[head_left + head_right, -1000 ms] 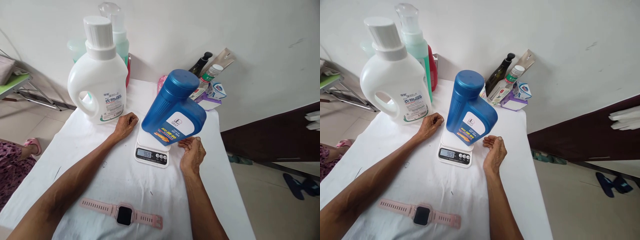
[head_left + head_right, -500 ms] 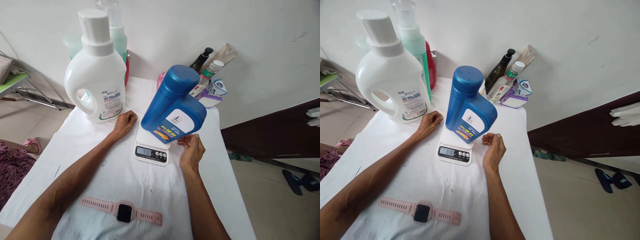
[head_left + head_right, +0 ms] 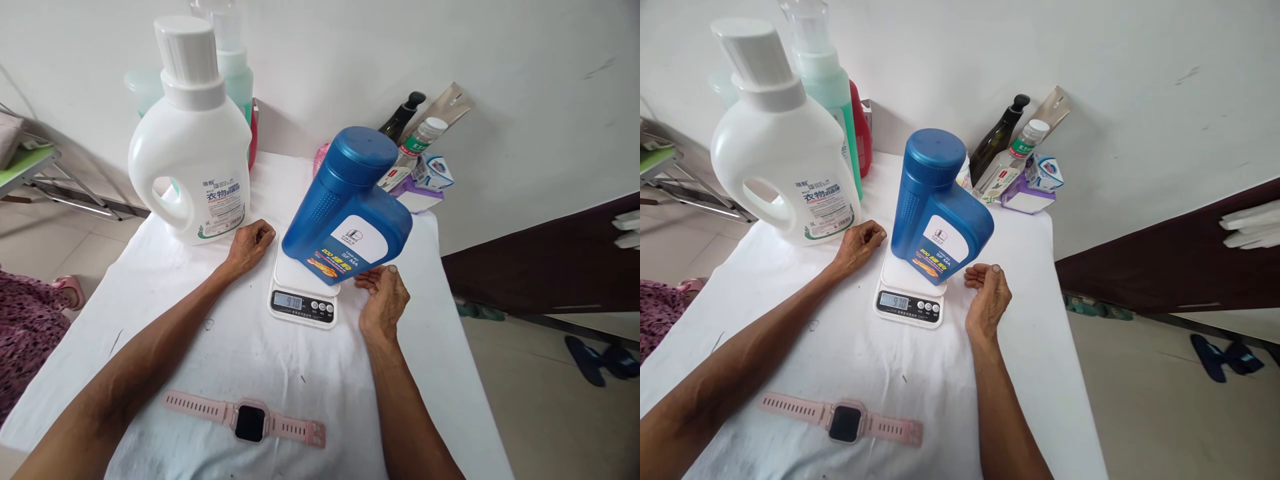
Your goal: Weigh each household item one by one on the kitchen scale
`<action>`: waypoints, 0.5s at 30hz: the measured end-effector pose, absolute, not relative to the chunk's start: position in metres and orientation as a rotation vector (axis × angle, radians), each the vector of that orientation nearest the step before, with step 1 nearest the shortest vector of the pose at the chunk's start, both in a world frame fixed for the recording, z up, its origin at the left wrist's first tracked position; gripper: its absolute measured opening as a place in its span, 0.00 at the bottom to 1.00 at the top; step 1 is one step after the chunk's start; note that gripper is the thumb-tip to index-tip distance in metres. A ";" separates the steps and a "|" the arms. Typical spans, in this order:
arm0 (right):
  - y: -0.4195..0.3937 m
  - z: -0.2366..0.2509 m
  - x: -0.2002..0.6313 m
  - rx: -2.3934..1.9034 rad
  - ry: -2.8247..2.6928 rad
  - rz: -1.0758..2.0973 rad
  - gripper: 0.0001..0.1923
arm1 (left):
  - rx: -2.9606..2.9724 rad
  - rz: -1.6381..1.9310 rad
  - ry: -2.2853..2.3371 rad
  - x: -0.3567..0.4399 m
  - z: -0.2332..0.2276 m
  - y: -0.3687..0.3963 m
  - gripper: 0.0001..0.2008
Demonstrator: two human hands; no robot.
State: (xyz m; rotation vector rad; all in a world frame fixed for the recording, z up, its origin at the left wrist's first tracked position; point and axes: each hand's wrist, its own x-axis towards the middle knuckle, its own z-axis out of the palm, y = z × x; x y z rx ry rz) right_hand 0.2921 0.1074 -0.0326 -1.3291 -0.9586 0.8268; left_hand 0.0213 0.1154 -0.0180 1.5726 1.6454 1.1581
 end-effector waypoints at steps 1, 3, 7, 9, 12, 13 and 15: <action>0.107 -0.033 0.292 -1.330 -0.962 0.825 0.29 | 1.573 1.160 1.644 0.021 -0.018 0.116 0.10; 0.107 -0.033 0.293 -1.333 -0.972 0.820 0.29 | 1.576 1.168 1.637 0.021 -0.019 0.116 0.10; 0.107 -0.033 0.293 -1.342 -0.983 0.815 0.29 | 1.581 1.180 1.628 0.021 -0.020 0.116 0.10; 0.107 -0.033 0.293 -1.343 -0.980 0.816 0.29 | 1.581 1.179 1.631 0.021 -0.021 0.116 0.10; 0.107 -0.034 0.293 -1.337 -0.966 0.830 0.29 | 1.578 1.172 1.631 0.021 -0.021 0.116 0.10; 0.107 -0.034 0.293 -1.331 -0.959 0.838 0.29 | 1.577 1.171 1.630 0.021 -0.021 0.116 0.10; 0.105 -0.033 0.293 -1.299 -0.957 0.862 0.30 | 1.575 1.172 1.628 0.021 -0.021 0.116 0.11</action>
